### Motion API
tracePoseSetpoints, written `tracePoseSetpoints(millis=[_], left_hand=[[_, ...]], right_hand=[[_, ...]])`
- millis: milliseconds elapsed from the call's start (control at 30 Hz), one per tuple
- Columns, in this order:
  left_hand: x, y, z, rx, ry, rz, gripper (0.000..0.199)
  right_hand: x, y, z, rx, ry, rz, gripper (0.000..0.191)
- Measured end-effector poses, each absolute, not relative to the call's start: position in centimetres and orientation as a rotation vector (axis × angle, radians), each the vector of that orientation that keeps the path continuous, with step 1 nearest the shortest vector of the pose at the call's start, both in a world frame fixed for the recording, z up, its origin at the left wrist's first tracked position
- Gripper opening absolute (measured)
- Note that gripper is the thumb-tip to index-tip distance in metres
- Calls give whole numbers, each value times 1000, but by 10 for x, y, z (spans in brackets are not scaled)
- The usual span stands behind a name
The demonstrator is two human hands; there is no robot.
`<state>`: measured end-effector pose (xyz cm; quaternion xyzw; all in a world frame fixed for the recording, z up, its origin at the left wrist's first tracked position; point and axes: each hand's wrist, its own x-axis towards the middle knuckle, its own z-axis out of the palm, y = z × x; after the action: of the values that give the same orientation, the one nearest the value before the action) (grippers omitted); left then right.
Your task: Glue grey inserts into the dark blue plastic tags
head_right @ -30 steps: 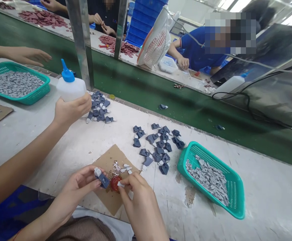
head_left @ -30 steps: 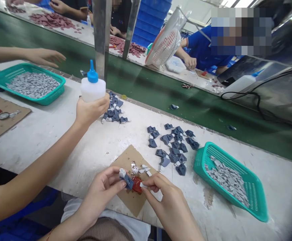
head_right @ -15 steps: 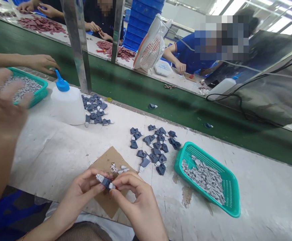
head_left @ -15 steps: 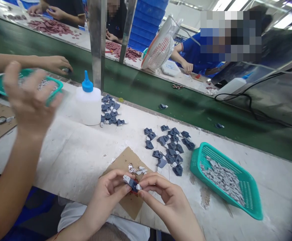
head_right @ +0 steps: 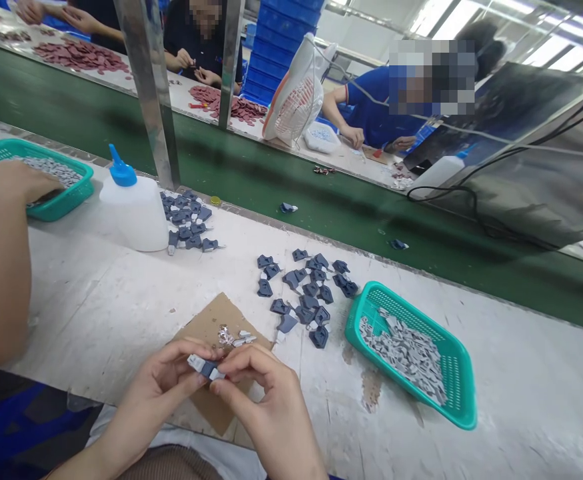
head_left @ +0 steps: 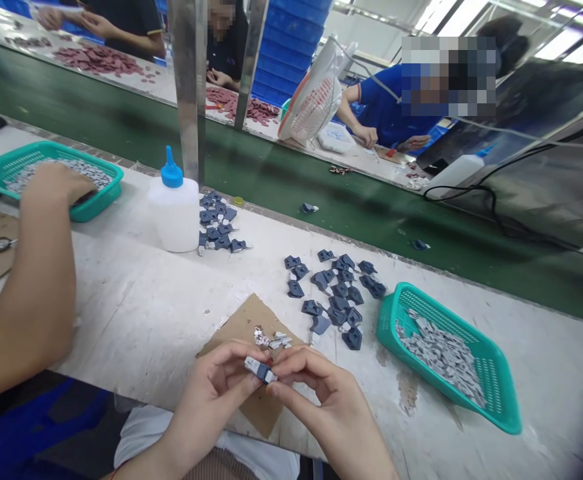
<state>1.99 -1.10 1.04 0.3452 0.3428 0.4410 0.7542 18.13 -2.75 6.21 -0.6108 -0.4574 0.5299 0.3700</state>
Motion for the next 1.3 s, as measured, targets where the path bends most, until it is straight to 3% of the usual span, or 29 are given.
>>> tracePoseSetpoints(millis=[233,400,767,967,1133,1300], left_hand=[[21,-7,15,858,601,1018,18],[22,-6,18,851,557,1004,22],[30,2,31,757,435,906,14],[40,4,31,675,463,824,15],[49,5,34,680,498,852,14],[57,9,35,759,540,843,16]], right_hand=[[187,-29,57,-1306,-766,1756,29],[184,-36,51,-1094,-638,1844,34],[173,-44,56,-1134,-680,1598,31],[167,-39,52,-1245,-719,1518,55],[167,-35,52,-1304,-808,1352,41],[172,-34,47,-1380,-811,1250,43]])
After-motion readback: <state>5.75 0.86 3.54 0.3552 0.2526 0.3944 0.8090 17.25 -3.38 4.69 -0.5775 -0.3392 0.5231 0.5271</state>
